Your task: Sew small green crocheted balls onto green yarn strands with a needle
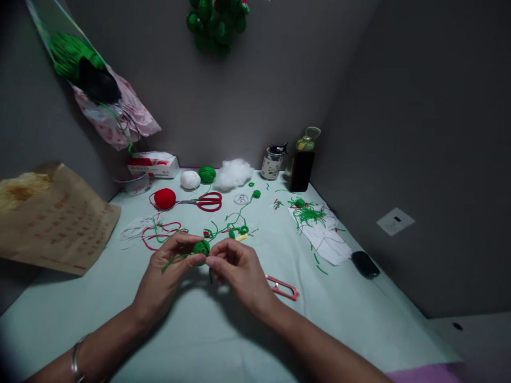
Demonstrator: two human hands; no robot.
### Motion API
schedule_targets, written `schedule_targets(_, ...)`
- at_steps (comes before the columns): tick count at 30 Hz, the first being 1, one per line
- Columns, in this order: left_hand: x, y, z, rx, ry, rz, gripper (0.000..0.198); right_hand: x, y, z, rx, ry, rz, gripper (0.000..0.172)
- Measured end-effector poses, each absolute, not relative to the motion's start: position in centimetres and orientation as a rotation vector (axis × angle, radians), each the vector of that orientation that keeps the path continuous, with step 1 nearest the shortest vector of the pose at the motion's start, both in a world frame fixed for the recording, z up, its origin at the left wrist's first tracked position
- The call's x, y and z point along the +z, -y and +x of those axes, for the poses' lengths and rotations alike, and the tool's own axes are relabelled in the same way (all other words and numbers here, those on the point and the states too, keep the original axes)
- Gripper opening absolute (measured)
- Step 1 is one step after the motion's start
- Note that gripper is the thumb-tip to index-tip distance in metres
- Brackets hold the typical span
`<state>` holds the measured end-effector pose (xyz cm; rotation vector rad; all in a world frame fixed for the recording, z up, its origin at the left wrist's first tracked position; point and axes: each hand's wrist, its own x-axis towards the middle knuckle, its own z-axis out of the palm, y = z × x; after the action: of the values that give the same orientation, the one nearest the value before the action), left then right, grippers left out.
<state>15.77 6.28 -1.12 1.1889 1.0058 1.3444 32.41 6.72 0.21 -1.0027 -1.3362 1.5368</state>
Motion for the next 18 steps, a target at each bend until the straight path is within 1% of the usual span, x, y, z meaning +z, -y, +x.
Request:
schedule_targets(3, -1.7, -6.7, 15.6, 1.389, -1.048, 1.368, 0.017, 0.3, -7.4, 33.0, 1.801, 1.180, -0.993, 0.037)
schedule_targets(5, -2.2, -7.0, 15.4, 1.418, -1.041, 1.535, 0.015, 0.4, -7.6, 33.5, 1.839, 1.123, -0.989, 0.034)
schedule_targets(7, -2.5, -7.3, 15.2, 1.393, -1.020, 1.660, 0.015, 0.7, -7.6, 33.9, 1.744, 1.208, -0.995, 0.027)
schedule_targets(11, -2.6, -7.2, 15.3, 1.279, -0.992, 1.723, 0.015, 1.0, -7.4, 34.2, 1.162, 1.648, -1.095, 0.013)
schedule_targets(13, -2.4, -7.1, 15.5, 1.247, -0.984, 1.708, 0.014, 1.0, -7.3, 34.2, 0.975, 1.751, -1.122, 0.009)
schedule_targets(15, -2.2, -6.9, 15.7, 1.217, -0.987, 1.703, 0.013, 1.0, -7.5, 34.2, 0.954, 1.779, -1.115, 0.009)
schedule_targets(18, -2.0, -6.8, 15.9, 1.171, -0.985, 1.714, 0.016, 1.4, -8.0, 34.7, 1.095, 1.641, -1.108, 0.014)
